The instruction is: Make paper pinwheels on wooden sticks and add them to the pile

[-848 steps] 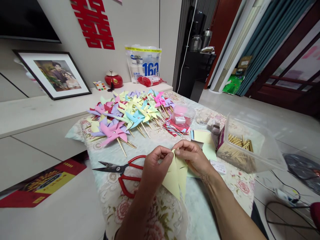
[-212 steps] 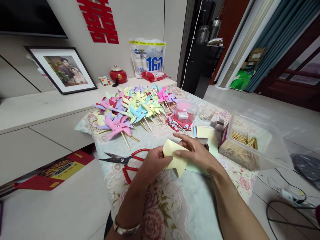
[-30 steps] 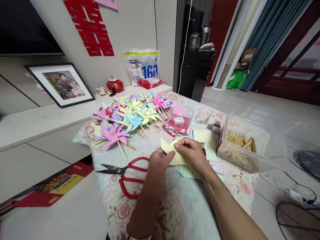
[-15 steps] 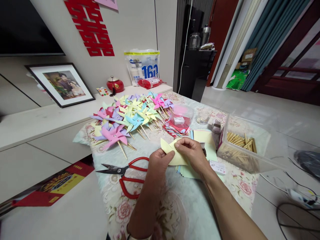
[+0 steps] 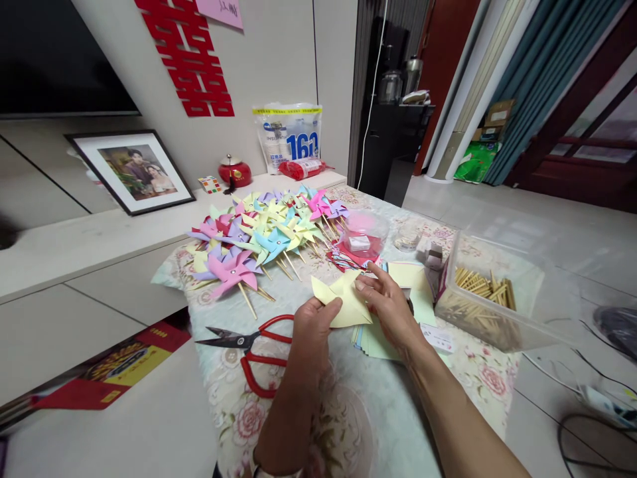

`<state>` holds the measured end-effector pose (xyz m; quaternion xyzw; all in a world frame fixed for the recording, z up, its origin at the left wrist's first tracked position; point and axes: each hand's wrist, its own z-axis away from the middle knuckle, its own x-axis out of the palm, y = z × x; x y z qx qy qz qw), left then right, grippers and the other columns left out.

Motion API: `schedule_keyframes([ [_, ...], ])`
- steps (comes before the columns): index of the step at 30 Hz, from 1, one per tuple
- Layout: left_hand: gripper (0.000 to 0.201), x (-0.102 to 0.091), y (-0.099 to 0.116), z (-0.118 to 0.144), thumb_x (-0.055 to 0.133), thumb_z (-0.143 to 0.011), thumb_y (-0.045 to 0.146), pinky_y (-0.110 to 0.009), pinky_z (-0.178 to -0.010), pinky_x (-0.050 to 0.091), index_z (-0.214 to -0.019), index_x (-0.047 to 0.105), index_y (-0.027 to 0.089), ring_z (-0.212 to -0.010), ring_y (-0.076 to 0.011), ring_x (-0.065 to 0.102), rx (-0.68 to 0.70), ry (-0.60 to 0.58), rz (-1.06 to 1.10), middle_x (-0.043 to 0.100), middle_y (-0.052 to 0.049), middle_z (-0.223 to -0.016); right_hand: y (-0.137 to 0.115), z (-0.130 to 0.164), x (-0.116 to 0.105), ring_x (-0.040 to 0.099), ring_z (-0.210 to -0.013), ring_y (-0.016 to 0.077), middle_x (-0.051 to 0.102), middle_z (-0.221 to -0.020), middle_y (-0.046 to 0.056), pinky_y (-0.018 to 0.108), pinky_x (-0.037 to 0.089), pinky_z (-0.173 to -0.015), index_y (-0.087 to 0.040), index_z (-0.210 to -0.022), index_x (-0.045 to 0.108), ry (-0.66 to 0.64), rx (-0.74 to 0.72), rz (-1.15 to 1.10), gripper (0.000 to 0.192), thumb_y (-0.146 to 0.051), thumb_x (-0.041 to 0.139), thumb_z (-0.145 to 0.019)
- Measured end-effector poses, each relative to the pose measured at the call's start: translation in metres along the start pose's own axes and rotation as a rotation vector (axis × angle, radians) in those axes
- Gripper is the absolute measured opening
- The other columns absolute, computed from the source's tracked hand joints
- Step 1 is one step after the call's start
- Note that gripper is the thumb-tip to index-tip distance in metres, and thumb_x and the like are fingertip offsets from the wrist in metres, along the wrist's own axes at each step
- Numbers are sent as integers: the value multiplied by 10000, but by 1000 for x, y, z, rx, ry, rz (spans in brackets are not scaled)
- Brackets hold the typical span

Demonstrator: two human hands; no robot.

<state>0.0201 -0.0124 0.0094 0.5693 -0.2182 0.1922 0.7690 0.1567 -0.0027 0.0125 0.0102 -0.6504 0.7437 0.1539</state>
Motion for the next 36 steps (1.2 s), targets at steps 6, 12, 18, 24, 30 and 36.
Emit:
schedule_keyframes([
  [6, 409, 1, 2, 1, 831, -637, 290, -343, -811, 539, -995, 754, 107, -936, -301, 725, 8, -17, 1, 788, -125, -929, -7, 5, 2, 671, -885, 214, 715, -928, 33, 307, 481, -783, -175, -1444, 456, -88, 100, -141, 887, -349, 836, -662],
  [12, 482, 1, 0, 1, 850, -622, 302, -363, -820, 542, -1036, 738, 82, -915, -302, 727, 17, 1, -9, 788, -132, -917, -10, 7, 5, 652, -647, 176, 700, -742, -23, 283, 464, -638, -175, -1465, 398, -120, 141, -209, 1014, -230, 866, -567],
  [18, 504, 2, -1, 3, 858, -608, 308, -363, -808, 546, -1042, 734, 83, -888, -299, 730, 16, 6, -14, 788, -128, -888, -8, 7, 6, 661, -627, 187, 726, -773, -4, 298, 478, -627, -196, -1485, 356, -167, 126, -192, 1056, -238, 864, -560],
  [24, 427, 1, -3, 1, 814, -660, 273, -354, -801, 542, -1031, 727, 79, -884, -285, 729, 25, 20, -27, 787, -120, -891, -3, 0, 3, 668, -849, 206, 696, -1044, 69, 329, 512, -750, -203, -1412, 476, 10, 31, -143, 953, -296, 871, -549],
  [30, 432, 0, -3, 0, 803, -668, 276, -350, -784, 541, -1046, 722, 83, -875, -277, 723, 48, 55, -30, 784, -109, -882, -2, -1, -4, 585, -1115, 268, 650, -1193, 97, 357, 473, -854, -214, -838, 725, 121, -360, 255, 214, -378, 776, -712],
  [36, 425, 3, -1, 5, 795, -679, 274, -338, -734, 542, -1046, 723, 71, -814, -267, 723, 22, 6, -109, 779, -100, -825, -6, 6, 0, 621, -882, 232, 708, -909, 49, 322, 460, -755, -206, -726, 715, -56, -260, 350, 214, -417, 712, -762],
])
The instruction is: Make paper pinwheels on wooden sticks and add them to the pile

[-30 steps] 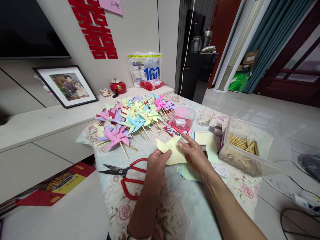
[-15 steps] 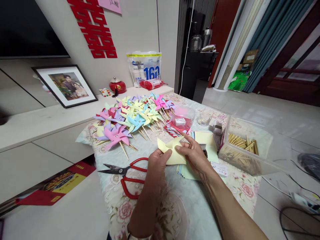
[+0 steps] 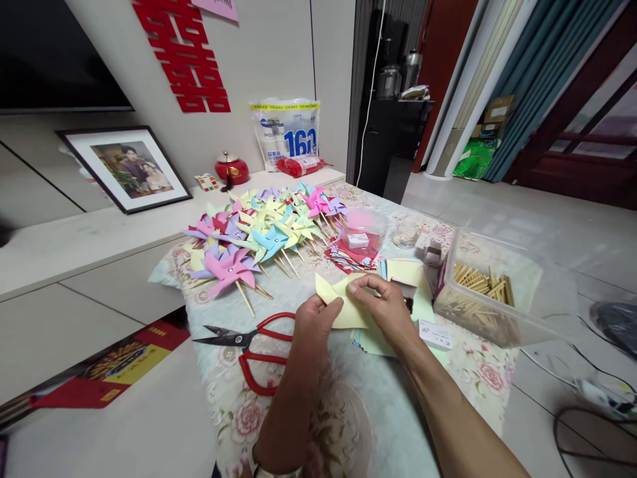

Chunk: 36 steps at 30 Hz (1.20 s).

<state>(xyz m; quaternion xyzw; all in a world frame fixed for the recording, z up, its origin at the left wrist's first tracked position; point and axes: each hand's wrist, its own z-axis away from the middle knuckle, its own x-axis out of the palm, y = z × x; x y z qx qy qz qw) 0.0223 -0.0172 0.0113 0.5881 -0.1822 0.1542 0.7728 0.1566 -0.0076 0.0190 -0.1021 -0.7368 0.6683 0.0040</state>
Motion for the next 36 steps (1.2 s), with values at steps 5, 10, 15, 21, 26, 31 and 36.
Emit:
schedule_keyframes([
  [5, 413, 0, -2, -1, 807, -658, 286, -325, -684, 536, -1012, 738, 84, -701, -240, 711, -17, -23, -25, 774, -80, -783, 7, -1, 1, 609, -750, 196, 715, -815, 26, 300, 455, -685, -200, -718, 716, -30, 97, -99, 216, -413, 750, -723],
  [10, 407, -2, -5, -4, 825, -642, 286, -326, -691, 532, -984, 737, 82, -682, -231, 704, -8, -18, -7, 769, -80, -772, 8, -1, 2, 594, -677, 188, 696, -706, 17, 296, 443, -635, -201, -689, 719, -20, 134, -120, 227, -424, 764, -691],
  [15, 423, -1, -4, -3, 820, -662, 292, -335, -722, 536, -1023, 737, 89, -747, -247, 713, -24, -32, 17, 772, -81, -797, 7, 0, 2, 587, -660, 185, 687, -677, 16, 288, 439, -605, -200, -682, 716, -19, 136, -122, 239, -436, 758, -685],
  [21, 405, 1, -2, 0, 808, -675, 280, -332, -722, 538, -1023, 737, 85, -788, -258, 717, -12, -44, 33, 773, -84, -800, 8, 0, 2, 558, -631, 166, 668, -669, 6, 276, 424, -591, -198, -691, 709, -27, 142, -115, 203, -399, 738, -703],
  [26, 412, 1, -2, 0, 813, -650, 281, -331, -706, 538, -1011, 746, 96, -750, -253, 715, -15, -29, 11, 772, -76, -787, 6, 0, 2, 538, -629, 157, 646, -667, -3, 272, 413, -597, -195, -686, 692, -50, 148, -122, 185, -374, 734, -715],
  [31, 405, -1, -5, -4, 811, -646, 286, -326, -683, 535, -996, 748, 93, -674, -230, 704, -22, -19, -6, 767, -71, -757, 7, -1, 3, 534, -627, 154, 637, -663, -10, 274, 411, -605, -195, -681, 687, -66, 154, -150, 173, -358, 738, -706],
  [36, 377, 1, -4, -2, 798, -663, 274, -317, -680, 535, -993, 746, 98, -737, -246, 716, -22, -35, 4, 769, -73, -767, 8, 0, 2, 527, -613, 146, 630, -653, -15, 271, 403, -595, -194, -679, 688, -60, 172, -171, 172, -354, 746, -706],
])
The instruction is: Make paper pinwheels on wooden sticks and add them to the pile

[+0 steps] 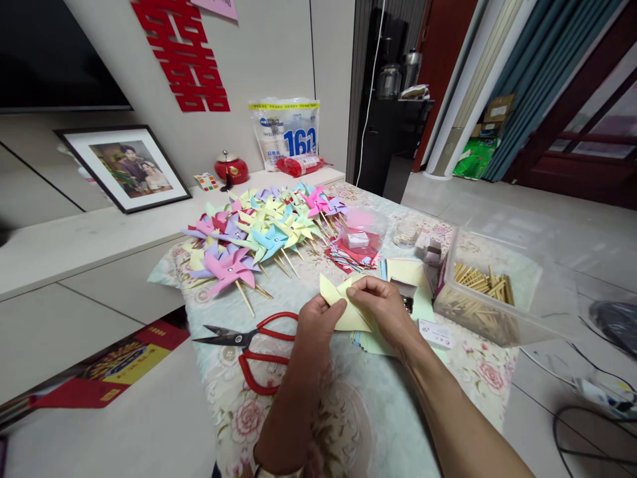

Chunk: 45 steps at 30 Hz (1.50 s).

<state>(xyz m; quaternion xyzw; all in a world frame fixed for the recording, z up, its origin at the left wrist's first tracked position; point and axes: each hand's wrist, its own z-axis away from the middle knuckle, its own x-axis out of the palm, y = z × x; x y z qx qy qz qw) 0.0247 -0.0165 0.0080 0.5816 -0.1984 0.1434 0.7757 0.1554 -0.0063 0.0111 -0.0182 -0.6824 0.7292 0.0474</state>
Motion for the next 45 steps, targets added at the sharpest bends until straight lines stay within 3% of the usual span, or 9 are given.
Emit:
schedule_keyframes([
  [4, 383, 0, 3, 2, 797, -661, 275, -324, -688, 537, -994, 746, 94, -759, -259, 719, 6, 17, -4, 771, -78, -771, 0, 0, 1, 551, -634, 153, 653, -696, -5, 275, 419, -604, -193, -739, 702, -13, 13, -40, 199, -377, 770, -703],
  [9, 367, -4, 6, -4, 806, -652, 273, -304, -666, 525, -968, 740, 97, -727, -236, 711, 11, 68, 37, 775, -85, -788, -1, -1, 1, 643, -794, 198, 735, -945, 39, 310, 479, -706, -221, -1057, 721, 34, 23, -156, 416, -426, 792, -701],
  [14, 329, -11, 11, -8, 816, -615, 292, -264, -581, 481, -878, 734, 113, -640, -193, 673, 16, 131, 66, 758, -69, -737, -2, -2, -3, 641, -992, 241, 711, -1146, 80, 349, 495, -804, -231, -1174, 698, 42, -64, -35, 452, -425, 742, -769],
  [17, 319, -17, 12, -10, 822, -591, 302, -227, -493, 419, -827, 720, 113, -556, -145, 610, 28, 183, 47, 726, -41, -673, -2, -2, -6, 603, -1090, 253, 689, -1178, 73, 362, 489, -843, -251, -1126, 723, 52, -251, 133, 362, -362, 743, -782],
  [20, 312, -22, 12, -11, 826, -587, 306, -206, -449, 383, -801, 703, 114, -518, -112, 557, 37, 190, 45, 689, -12, -633, -1, -2, -6, 590, -1104, 246, 671, -1156, 69, 366, 485, -847, -258, -1010, 758, -23, -419, 247, 210, -260, 723, -803],
  [29, 322, -26, 12, -12, 836, -593, 316, -190, -436, 375, -800, 681, 123, -520, -90, 520, 24, 106, 113, 641, 12, -630, -7, 2, -5, 591, -973, 201, 625, -976, 45, 365, 443, -887, -272, -957, 765, -229, -643, 392, 206, -117, 661, -870],
  [37, 290, -28, 8, -15, 787, -622, 322, -194, -418, 300, -788, 688, 106, -449, -69, 443, 76, 151, -67, 614, 17, -564, -11, 2, -9, 577, -935, 194, 614, -935, 42, 343, 440, -848, -250, -923, 757, -333, -634, 455, 122, -171, 667, -897],
  [45, 334, -28, 3, -18, 766, -664, 306, -209, -476, 401, -903, 714, 79, -512, -113, 563, 83, 133, -108, 710, -35, -647, -14, 5, -5, 554, -871, 183, 617, -844, 23, 313, 404, -803, -191, -797, 674, -340, -493, 534, 119, -153, 621, -896],
])
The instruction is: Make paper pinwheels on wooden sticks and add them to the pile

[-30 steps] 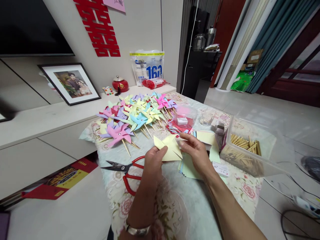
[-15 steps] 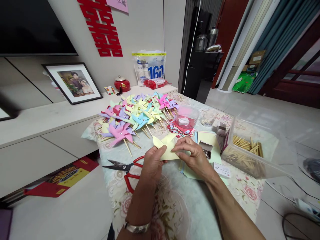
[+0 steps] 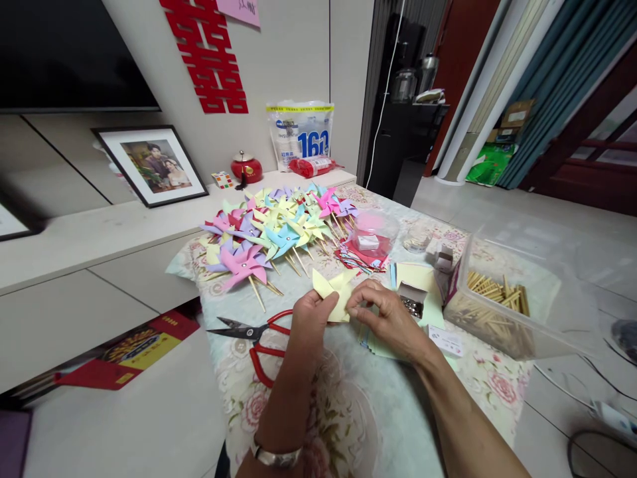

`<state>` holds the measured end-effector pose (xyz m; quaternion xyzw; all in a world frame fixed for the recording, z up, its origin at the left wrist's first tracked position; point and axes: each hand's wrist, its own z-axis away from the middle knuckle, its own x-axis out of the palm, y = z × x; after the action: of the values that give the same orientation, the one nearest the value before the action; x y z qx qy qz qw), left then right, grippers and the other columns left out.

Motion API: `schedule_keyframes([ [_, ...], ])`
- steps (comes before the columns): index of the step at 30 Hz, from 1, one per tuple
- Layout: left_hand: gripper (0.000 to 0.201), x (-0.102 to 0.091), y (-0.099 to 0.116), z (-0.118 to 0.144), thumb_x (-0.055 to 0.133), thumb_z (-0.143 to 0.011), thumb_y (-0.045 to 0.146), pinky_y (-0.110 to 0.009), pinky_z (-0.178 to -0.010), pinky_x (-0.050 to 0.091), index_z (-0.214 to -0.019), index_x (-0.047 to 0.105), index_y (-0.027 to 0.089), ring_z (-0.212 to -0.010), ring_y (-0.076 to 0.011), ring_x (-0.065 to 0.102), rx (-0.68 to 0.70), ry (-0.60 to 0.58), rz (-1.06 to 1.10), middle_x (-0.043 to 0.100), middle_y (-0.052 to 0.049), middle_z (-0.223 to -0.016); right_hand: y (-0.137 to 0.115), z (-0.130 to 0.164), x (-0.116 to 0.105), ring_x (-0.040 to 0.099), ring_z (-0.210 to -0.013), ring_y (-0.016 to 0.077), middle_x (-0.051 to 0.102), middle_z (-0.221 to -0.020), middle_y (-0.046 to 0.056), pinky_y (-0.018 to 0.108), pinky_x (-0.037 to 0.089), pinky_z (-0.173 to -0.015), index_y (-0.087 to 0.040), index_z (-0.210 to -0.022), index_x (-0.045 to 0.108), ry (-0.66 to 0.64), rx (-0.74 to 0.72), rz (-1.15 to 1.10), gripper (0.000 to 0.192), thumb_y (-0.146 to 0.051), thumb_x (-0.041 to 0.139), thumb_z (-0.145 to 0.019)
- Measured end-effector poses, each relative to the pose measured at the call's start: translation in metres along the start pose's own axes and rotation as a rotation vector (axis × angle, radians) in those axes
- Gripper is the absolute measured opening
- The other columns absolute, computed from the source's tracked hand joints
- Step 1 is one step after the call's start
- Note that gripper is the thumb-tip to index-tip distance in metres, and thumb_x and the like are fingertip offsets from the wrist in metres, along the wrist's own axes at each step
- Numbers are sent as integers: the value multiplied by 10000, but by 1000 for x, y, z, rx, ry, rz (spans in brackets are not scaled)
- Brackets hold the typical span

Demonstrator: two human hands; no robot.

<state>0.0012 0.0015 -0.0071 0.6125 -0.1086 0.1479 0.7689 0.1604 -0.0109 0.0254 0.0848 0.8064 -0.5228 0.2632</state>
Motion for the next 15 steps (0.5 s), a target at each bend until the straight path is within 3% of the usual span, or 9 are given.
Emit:
schedule_keyframes([
  [8, 339, 7, 1, 4, 774, -656, 266, -270, -618, 510, -940, 718, 89, -591, -160, 648, -1, -13, 65, 747, -49, -723, 0, 0, 6, 539, -769, 159, 580, -776, -5, 283, 383, -718, -187, -760, 590, 30, 156, -11, 135, -161, 570, -891],
  [15, 339, 2, 2, 3, 781, -636, 321, -204, -456, 368, -886, 720, 100, -532, -117, 553, -31, 39, 20, 690, -30, -657, 10, 1, 0, 604, -927, 175, 655, -951, 35, 309, 433, -851, -218, -960, 725, 33, 8, -141, 208, -137, 537, -923],
])
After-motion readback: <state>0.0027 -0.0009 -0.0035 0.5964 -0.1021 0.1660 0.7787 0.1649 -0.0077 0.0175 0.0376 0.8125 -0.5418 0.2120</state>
